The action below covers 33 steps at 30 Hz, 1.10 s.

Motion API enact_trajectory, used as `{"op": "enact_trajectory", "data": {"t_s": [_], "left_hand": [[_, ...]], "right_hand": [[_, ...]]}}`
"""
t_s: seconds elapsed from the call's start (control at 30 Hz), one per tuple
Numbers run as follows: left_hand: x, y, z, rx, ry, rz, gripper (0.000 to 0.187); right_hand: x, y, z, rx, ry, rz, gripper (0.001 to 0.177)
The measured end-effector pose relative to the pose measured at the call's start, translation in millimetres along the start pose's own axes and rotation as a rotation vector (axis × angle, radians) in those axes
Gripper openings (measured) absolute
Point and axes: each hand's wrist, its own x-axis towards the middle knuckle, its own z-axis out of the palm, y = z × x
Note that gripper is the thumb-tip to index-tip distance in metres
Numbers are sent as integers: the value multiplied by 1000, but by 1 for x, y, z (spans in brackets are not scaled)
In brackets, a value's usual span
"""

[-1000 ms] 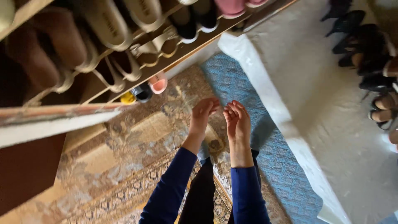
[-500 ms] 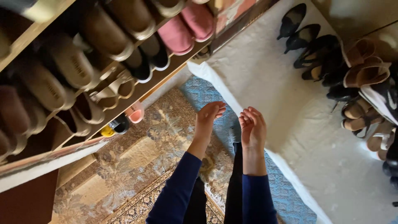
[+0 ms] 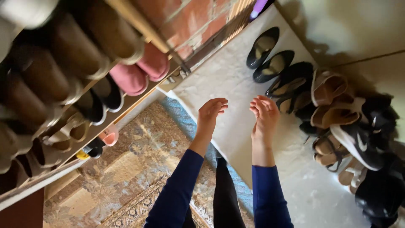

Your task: The person gathers various shoes from a white surface and places them onto a wooden shoe rack. They handle slippers, sandals, and flats one at a time, arranging them in pairs on the shelves.

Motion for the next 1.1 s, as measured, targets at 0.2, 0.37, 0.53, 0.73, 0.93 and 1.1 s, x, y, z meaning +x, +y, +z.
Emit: {"op": "enact_trajectory", "data": {"t_s": [0.2,0.37,0.53,0.73,0.93,1.1], "left_hand": [[69,-23,40,51,-36,4,30],[100,-36,57,76,-34,-10,30],[110,-43,57,86,-16,-35,30],[120,-55,49,130,-9,-60,31],[124,-55,52,142,6,-79,34],[123,-65,45,200,34,-1,50]], "right_hand": [[89,29,-2,-451,-22,-359,16],[132,35,11,-846,-135,-712,34],[157,46,25,-1147,-217,-765,47],[168,70,24,-1361,-135,-716,36],[171,71,20,-1227,-208,-810,35],[147,43,29,-1021,-322,-876,34]]}}
